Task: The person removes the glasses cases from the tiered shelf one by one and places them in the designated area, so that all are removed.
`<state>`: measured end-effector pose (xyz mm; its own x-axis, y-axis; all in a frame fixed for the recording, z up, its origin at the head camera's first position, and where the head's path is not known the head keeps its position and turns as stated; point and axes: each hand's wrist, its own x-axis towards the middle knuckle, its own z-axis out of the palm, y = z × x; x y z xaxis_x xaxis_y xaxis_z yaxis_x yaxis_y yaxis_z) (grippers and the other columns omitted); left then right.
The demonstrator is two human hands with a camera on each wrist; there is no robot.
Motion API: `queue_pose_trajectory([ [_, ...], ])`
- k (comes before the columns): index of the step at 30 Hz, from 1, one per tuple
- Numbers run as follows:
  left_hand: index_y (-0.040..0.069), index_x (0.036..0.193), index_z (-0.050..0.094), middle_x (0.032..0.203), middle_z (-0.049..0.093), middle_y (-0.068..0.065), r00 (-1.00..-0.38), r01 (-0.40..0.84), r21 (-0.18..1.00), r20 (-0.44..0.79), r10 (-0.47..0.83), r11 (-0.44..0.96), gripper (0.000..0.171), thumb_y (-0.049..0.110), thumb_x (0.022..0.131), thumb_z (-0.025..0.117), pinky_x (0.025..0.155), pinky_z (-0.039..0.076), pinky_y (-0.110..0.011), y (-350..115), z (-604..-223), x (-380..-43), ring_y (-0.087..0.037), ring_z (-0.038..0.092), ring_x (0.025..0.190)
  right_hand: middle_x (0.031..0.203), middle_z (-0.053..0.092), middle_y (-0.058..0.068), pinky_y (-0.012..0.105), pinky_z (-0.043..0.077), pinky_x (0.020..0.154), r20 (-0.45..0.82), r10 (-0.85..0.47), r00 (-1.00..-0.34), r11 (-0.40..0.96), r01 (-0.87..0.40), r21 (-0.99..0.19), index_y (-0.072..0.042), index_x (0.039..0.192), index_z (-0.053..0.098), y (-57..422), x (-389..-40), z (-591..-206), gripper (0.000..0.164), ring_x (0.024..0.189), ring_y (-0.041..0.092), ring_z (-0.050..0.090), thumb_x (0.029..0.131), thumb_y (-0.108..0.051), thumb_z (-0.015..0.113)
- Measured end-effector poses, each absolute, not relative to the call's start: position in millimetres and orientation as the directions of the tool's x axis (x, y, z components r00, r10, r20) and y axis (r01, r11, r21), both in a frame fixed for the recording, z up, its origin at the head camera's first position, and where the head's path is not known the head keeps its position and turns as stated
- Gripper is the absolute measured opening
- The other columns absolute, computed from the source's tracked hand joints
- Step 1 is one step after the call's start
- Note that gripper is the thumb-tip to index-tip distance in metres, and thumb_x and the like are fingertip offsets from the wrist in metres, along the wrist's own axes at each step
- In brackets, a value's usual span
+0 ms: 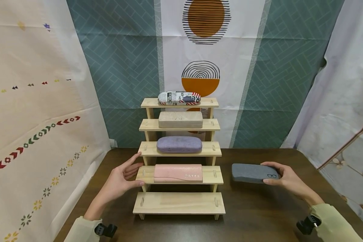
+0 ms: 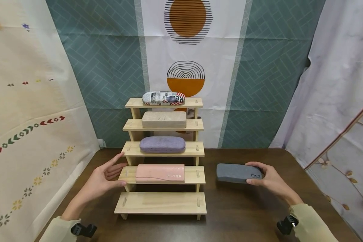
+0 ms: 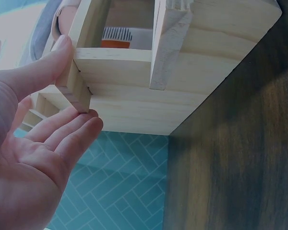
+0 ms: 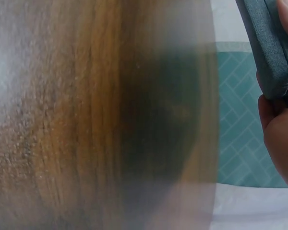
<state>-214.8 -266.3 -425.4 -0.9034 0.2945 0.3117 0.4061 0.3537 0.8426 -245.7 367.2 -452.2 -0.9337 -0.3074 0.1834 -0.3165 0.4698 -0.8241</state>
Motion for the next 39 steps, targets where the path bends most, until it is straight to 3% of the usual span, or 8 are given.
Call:
queue_pose_trajectory([
  [6, 0.029, 0.166, 0.037, 0.144, 0.061, -0.023, -0.903, 0.407, 0.844, 0.315, 0.293, 0.348, 0.105, 0.007, 0.080, 0.093, 0.104, 0.053, -0.038, -266.4, -425.6, -214.5, -0.035, 0.059, 0.132, 0.125, 0.064, 0.017, 0.028, 0.055, 0.077, 0.151, -0.285, -0.946, 0.486, -0.279, -0.828, 0.004, 0.147, 0.054, 372.7, -252.7, -459.4, 0.063, 0.096, 0.017, 0.063, 0.094, -0.013, 0.082],
  [14, 0.030, 0.166, 0.037, 0.144, 0.060, -0.025, -0.904, 0.403, 0.848, 0.310, 0.294, 0.345, 0.105, 0.007, 0.080, 0.093, 0.104, 0.051, -0.049, -267.1, -426.2, -213.8, -0.037, 0.059, 0.133, 0.127, 0.062, 0.020, 0.028, 0.055, 0.077, 0.100, -0.279, -0.955, 0.484, -0.230, -0.845, 0.005, 0.149, 0.052, 378.1, -261.5, -464.4, 0.065, 0.097, 0.018, 0.062, 0.094, -0.014, 0.082],
  [27, 0.025, 0.166, 0.037, 0.143, 0.061, -0.026, -0.903, 0.412, 0.833, 0.318, 0.290, 0.369, 0.105, 0.007, 0.080, 0.093, 0.103, 0.053, -0.044, -267.0, -427.0, -216.9, -0.040, 0.059, 0.131, 0.143, 0.056, 0.023, 0.024, 0.051, 0.084, 0.076, -0.265, -0.961, 0.539, -0.213, -0.815, 0.001, 0.151, 0.052, 376.8, -273.9, -469.2, 0.067, 0.108, 0.020, 0.058, 0.095, -0.020, 0.082],
  [39, 0.024, 0.166, 0.037, 0.142, 0.061, -0.024, -0.900, 0.414, 0.840, 0.318, 0.298, 0.351, 0.104, 0.007, 0.080, 0.093, 0.103, 0.054, -0.041, -267.0, -427.3, -216.3, -0.040, 0.059, 0.131, 0.139, 0.057, 0.024, 0.025, 0.053, 0.085, 0.078, -0.281, -0.957, 0.538, -0.224, -0.812, 0.004, 0.149, 0.054, 375.8, -286.2, -468.6, 0.066, 0.107, 0.024, 0.059, 0.094, -0.018, 0.083],
])
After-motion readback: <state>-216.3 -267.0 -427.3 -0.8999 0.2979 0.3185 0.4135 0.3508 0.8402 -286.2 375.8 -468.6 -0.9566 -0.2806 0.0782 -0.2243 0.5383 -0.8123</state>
